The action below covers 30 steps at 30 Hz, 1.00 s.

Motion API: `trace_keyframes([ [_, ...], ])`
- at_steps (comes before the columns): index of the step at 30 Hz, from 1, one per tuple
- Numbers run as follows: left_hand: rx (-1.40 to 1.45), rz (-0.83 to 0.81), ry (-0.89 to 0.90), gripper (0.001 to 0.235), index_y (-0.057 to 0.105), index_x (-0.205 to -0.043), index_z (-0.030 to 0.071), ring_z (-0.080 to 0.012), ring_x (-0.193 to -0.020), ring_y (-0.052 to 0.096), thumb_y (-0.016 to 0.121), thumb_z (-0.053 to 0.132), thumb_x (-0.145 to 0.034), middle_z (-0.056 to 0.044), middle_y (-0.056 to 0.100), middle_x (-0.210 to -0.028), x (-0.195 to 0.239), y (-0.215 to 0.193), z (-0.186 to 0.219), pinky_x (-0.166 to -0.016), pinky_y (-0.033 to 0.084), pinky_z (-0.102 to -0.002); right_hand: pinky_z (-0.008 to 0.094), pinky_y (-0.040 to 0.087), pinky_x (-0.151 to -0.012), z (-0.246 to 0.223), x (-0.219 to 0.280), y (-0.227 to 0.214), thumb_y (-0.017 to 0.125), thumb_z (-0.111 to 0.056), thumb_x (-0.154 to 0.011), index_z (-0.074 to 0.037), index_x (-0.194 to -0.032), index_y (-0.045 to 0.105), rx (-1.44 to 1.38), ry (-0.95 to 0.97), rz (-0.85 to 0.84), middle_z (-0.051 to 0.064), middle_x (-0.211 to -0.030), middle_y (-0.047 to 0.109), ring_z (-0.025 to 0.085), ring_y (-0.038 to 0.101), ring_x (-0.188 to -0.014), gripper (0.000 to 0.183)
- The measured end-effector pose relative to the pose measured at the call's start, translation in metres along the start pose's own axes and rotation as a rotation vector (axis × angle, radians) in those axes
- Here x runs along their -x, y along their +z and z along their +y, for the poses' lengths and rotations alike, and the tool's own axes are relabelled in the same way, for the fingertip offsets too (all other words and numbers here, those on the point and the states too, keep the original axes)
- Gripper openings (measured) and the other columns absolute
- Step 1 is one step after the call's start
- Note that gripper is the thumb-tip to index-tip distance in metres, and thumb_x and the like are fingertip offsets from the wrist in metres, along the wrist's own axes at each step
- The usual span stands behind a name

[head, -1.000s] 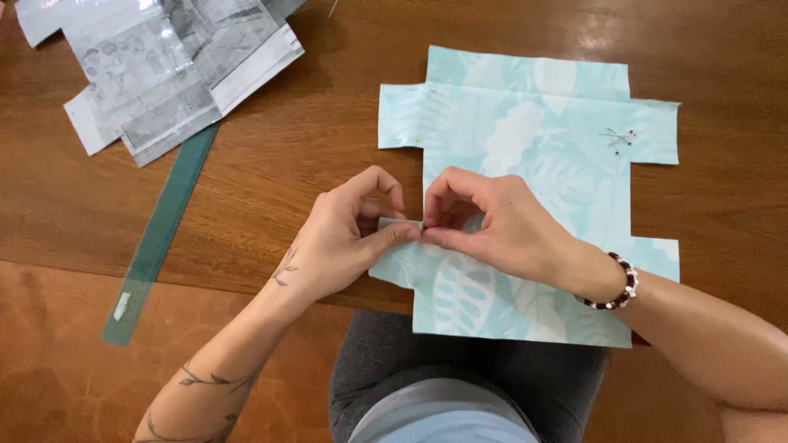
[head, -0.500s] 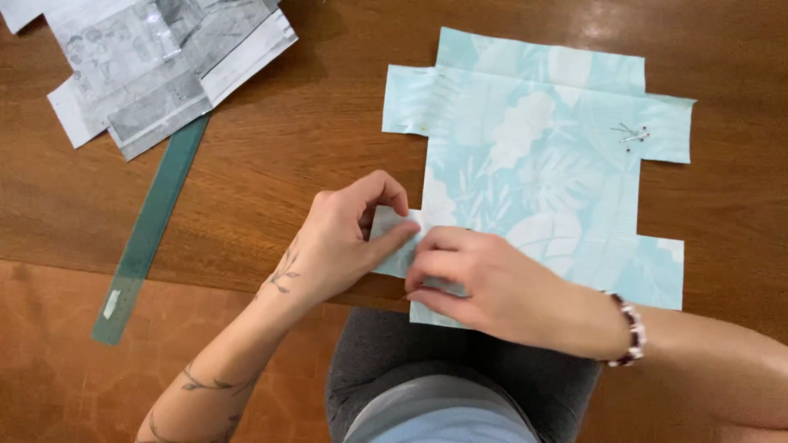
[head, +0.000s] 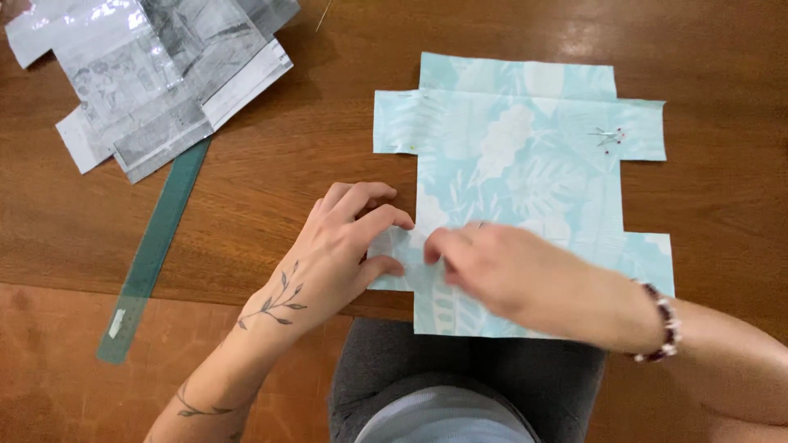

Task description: The person pins together pieces of light blue patterned fabric on a wooden table. They then fold the pinned fabric and place it aside. Later, they use a ruler to measure a small patterned fabric pouch and a larger piece of the blue fabric, aligning the ruler along the edges to check dimensions.

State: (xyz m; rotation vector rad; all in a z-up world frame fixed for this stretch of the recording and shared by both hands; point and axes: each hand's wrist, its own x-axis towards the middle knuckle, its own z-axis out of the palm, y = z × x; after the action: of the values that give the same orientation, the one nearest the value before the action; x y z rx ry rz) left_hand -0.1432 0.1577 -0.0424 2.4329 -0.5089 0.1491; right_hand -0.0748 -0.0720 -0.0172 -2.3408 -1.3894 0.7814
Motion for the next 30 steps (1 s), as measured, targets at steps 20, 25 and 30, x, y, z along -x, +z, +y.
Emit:
trace_keyframes([
  [20, -0.114, -0.157, -0.007, 0.045, 0.074, -0.102, 0.016, -0.0337, -0.123, 0.054, 0.09, 0.043, -0.069, -0.005, 0.065, -0.114, -0.099, -0.036, -0.082, -0.111, 0.033, -0.063, 0.042, 0.057, -0.079, 0.057, -0.098, -0.046, 0.072, -0.021, -0.093, -0.015, -0.098, 0.063, -0.06, 0.002, 0.406, 0.006, -0.087, 0.07, 0.028, 0.071, -0.089, 0.012],
  [25, -0.143, -0.167, -0.056, 0.046, 0.076, -0.101, 0.022, -0.0299, -0.124, 0.052, 0.09, 0.046, -0.065, 0.001, 0.065, -0.112, -0.097, -0.038, -0.08, -0.113, 0.029, -0.069, 0.044, 0.056, -0.077, 0.046, -0.097, -0.059, 0.068, -0.017, -0.091, -0.013, -0.102, 0.059, -0.024, 0.043, 0.291, 0.008, -0.085, 0.07, 0.03, 0.07, -0.085, 0.015],
  [30, -0.15, -0.165, -0.065, 0.029, 0.078, -0.1, 0.023, -0.0246, -0.125, 0.051, 0.085, 0.038, -0.076, 0.004, 0.067, -0.11, -0.095, -0.044, -0.068, -0.115, 0.02, -0.071, 0.049, 0.055, -0.076, 0.03, -0.08, -0.089, 0.061, -0.011, -0.093, -0.005, -0.103, 0.058, -0.025, 0.16, 0.038, 0.018, -0.085, 0.073, 0.04, 0.07, -0.083, 0.012],
])
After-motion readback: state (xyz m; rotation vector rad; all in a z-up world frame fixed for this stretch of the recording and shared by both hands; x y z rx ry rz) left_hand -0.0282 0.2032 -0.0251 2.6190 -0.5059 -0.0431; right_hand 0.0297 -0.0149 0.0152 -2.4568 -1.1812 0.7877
